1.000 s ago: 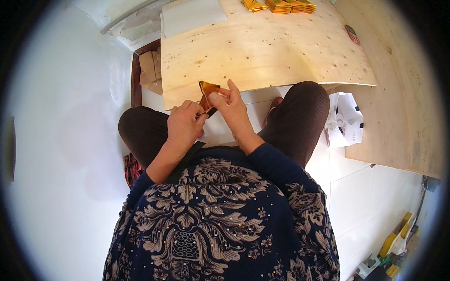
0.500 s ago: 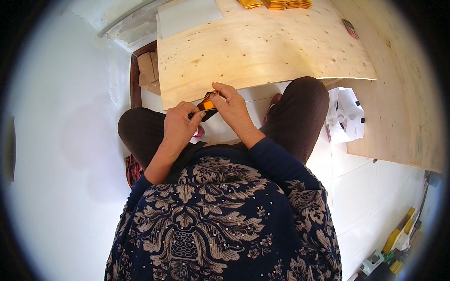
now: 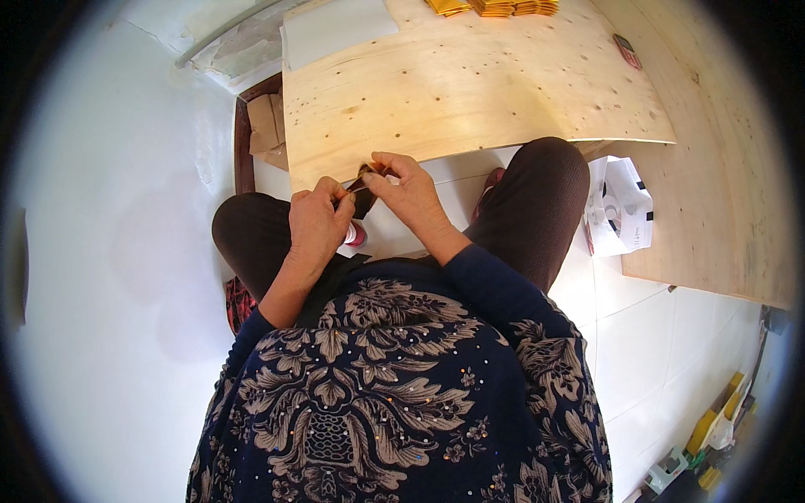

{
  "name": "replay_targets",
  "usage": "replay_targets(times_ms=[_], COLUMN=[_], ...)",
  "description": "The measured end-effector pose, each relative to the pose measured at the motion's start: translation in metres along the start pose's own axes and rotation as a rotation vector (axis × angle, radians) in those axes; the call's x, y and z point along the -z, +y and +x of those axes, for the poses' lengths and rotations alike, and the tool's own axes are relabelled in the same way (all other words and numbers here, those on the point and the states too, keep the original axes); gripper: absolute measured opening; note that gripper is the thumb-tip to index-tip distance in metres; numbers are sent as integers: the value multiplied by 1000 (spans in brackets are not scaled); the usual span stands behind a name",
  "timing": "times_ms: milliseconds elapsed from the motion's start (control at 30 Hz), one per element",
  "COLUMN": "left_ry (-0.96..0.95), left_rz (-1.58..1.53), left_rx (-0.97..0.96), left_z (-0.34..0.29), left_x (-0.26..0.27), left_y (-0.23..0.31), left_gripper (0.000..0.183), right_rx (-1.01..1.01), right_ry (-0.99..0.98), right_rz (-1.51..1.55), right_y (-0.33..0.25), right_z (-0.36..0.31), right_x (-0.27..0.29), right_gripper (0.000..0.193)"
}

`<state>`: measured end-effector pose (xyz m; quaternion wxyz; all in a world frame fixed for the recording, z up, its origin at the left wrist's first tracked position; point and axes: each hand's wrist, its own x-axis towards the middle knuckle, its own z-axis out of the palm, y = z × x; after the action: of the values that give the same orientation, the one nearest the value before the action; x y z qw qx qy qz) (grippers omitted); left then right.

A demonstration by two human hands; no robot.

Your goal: The person folds a gold-colored sheet of paper by hand on a wooden table, creating a small origami shape. The finished piece is placed with other completed items, and the person begins folding another sheet.

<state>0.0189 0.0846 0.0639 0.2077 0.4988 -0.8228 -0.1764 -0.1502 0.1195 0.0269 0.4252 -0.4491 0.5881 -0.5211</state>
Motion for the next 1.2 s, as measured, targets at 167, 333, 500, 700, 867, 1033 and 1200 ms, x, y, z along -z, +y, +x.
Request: replay_targets(times_ms=[167, 333, 500, 700, 867, 1033, 1200], left_ry=[-77, -419, -580, -593, -594, -574, -505], left_rz=[-476, -648, -424, -163, -146, -243, -407], left_rx=[231, 289, 263, 46, 110, 117, 16], left_z=[8, 25, 35, 40, 40, 34, 39], left_x=[0, 21, 44, 45, 34, 26, 47], left_y=[-13, -21, -6, 9, 5, -3, -8], left_gripper=[23, 28, 20, 33, 36, 38, 36], right_rx=[-263, -374, -337, -148, -17, -71, -232], right_ry=[29, -266, -429, -468, -447, -438, -424], right_rz=[683, 488, 342, 140, -13, 22, 213], right_y=[-23, -15, -5, -16, -32, -39, -32], right_z=[-3, -3, -4, -7, -20, -22, -17], right_x=[11, 27, 31, 24, 14, 12, 14], right_gripper=[50, 49, 46, 63, 90, 78, 44])
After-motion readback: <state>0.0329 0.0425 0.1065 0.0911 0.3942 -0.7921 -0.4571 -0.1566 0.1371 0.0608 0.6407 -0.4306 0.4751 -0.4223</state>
